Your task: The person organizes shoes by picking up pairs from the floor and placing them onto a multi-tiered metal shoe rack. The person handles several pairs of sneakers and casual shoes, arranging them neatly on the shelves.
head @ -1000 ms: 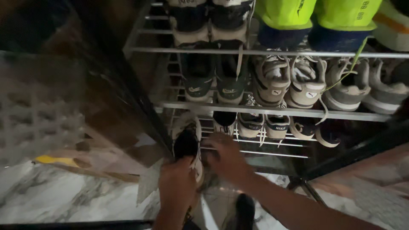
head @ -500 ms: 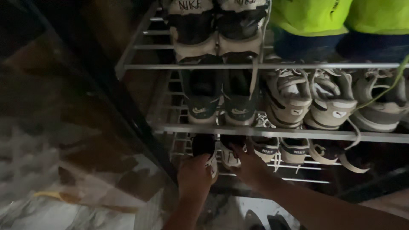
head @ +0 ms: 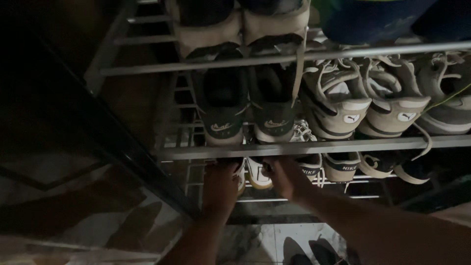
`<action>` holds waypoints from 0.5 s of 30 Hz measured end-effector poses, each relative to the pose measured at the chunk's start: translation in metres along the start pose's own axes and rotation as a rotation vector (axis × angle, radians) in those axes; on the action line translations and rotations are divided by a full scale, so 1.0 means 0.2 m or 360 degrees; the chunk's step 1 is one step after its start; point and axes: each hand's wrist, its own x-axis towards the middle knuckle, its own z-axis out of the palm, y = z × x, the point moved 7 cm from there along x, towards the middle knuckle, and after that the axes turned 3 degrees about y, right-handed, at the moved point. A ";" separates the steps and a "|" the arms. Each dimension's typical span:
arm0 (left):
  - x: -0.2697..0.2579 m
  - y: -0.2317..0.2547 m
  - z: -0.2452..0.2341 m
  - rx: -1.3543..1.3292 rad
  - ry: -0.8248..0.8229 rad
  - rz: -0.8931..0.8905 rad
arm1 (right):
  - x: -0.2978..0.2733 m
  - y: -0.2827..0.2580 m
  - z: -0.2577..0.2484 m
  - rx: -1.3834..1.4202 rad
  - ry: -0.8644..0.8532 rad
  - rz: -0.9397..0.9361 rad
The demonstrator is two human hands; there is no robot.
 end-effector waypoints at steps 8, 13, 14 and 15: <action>-0.07 0.05 -0.15 -0.0147 -0.0072 0.0059 | -0.03 -0.10 -0.05 0.0039 -0.0187 0.0301; -0.07 0.00 -0.10 -0.0064 -0.0111 -0.0039 | -0.17 -0.27 -0.20 0.0528 0.0255 -0.0083; -0.07 0.03 -0.10 -0.0097 -0.0019 0.0110 | -0.21 -0.27 -0.20 0.0528 0.0263 -0.0065; -0.07 0.05 -0.11 -0.0128 0.0077 0.0257 | -0.25 -0.26 -0.20 0.0528 0.0270 -0.0046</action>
